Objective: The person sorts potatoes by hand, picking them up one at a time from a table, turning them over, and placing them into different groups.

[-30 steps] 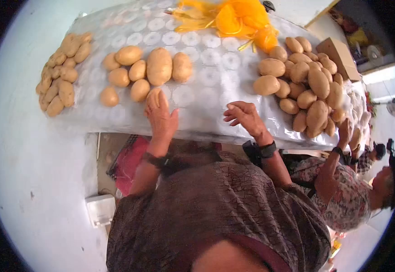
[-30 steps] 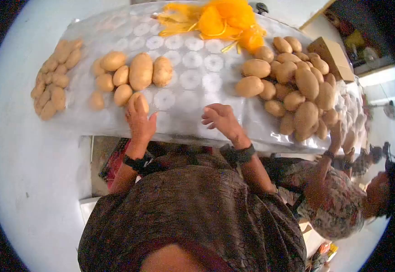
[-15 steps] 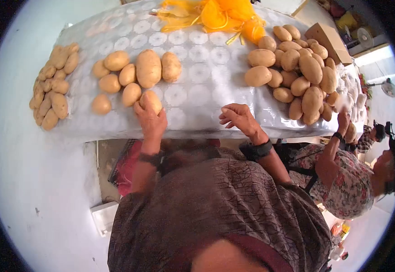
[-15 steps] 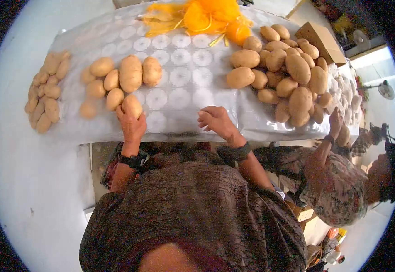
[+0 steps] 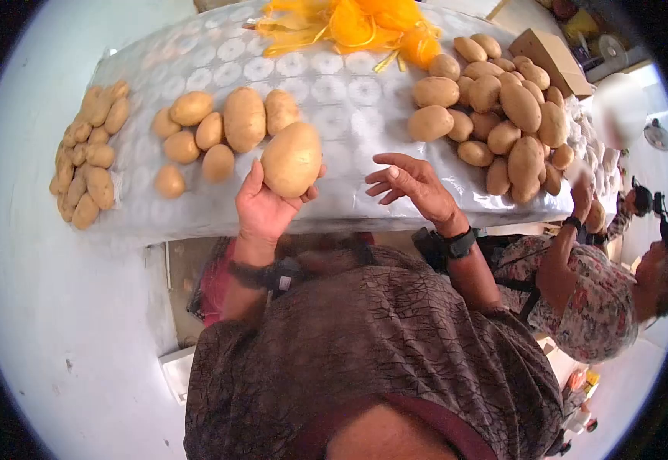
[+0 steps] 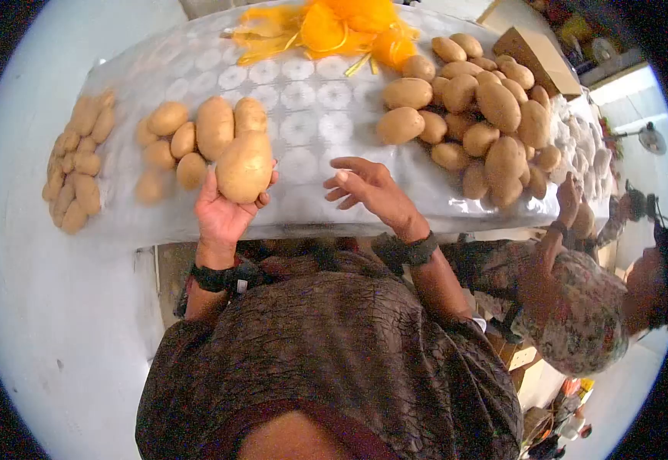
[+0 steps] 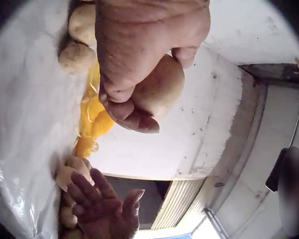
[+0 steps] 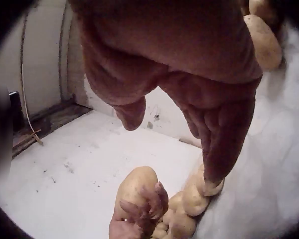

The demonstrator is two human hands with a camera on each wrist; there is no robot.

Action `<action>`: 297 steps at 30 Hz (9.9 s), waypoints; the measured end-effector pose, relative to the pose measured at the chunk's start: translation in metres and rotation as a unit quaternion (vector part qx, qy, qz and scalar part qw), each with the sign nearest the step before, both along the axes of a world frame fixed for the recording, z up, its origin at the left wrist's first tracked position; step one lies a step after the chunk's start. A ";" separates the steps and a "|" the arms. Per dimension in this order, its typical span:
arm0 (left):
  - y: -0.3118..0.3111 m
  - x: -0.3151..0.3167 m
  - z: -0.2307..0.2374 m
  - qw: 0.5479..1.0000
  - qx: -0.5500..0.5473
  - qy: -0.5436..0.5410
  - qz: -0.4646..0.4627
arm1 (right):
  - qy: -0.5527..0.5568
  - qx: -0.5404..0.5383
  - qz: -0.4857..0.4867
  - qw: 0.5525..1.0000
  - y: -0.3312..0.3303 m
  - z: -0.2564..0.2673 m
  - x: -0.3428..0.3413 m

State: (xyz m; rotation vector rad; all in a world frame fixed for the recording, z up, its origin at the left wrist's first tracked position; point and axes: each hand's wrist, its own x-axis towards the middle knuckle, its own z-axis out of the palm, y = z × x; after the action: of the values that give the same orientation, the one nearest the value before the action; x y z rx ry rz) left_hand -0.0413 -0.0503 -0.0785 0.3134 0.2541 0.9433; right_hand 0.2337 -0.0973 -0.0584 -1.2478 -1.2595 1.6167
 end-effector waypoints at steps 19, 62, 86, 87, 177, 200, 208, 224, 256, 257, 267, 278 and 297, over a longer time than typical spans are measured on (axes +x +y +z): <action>-0.011 0.123 0.040 0.789 0.498 0.357 -0.029 | 0.201 0.045 -0.066 0.976 -0.041 0.006 0.036; 0.010 0.241 -0.067 0.610 0.604 0.514 -0.001 | 0.043 -0.039 -0.379 0.924 -0.043 -0.066 0.106; 0.012 -0.011 -0.041 0.453 0.441 0.727 0.269 | -0.075 -0.035 -0.122 0.989 0.006 -0.030 -0.016; 0.012 -0.025 -0.042 0.406 0.415 0.761 0.289 | -0.075 -0.038 -0.104 0.991 0.009 -0.030 -0.022; -0.016 0.250 -0.052 0.720 0.523 0.404 -0.212 | 0.022 -0.008 -0.388 0.921 -0.087 -0.092 0.143; -0.004 0.194 -0.058 0.713 0.549 0.414 -0.139 | -0.185 0.013 -0.487 0.853 -0.090 -0.036 0.117; 0.003 0.089 -0.038 0.776 0.431 0.460 0.032 | -0.183 0.078 -0.348 0.916 -0.057 -0.019 0.069; 0.043 -0.194 -0.093 0.294 0.281 0.833 0.375 | -0.138 0.025 -0.245 0.959 -0.030 -0.029 -0.009; -0.009 -0.057 -0.021 0.992 -0.061 0.046 0.106 | -0.119 0.001 -0.238 0.964 -0.073 -0.025 0.042; -0.007 -0.047 -0.021 0.999 -0.035 -0.004 0.031 | -0.124 0.001 -0.233 0.965 -0.072 -0.026 0.044; 0.000 0.041 0.019 0.984 0.033 -0.049 -0.166 | -0.095 0.009 -0.284 0.954 -0.093 -0.008 0.064; -0.008 0.092 0.055 0.959 0.212 0.113 -0.151 | -0.112 0.034 -0.244 0.963 -0.105 0.020 0.086; -0.049 0.173 0.030 0.641 0.634 0.430 -0.057 | 0.061 0.066 -0.143 0.986 -0.110 0.011 0.083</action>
State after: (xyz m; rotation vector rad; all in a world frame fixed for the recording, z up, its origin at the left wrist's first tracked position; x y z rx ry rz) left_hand 0.1315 -0.0988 -0.0485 2.1114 0.3924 0.6271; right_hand 0.3162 -0.2069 -0.0470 -1.1705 -1.0411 1.3590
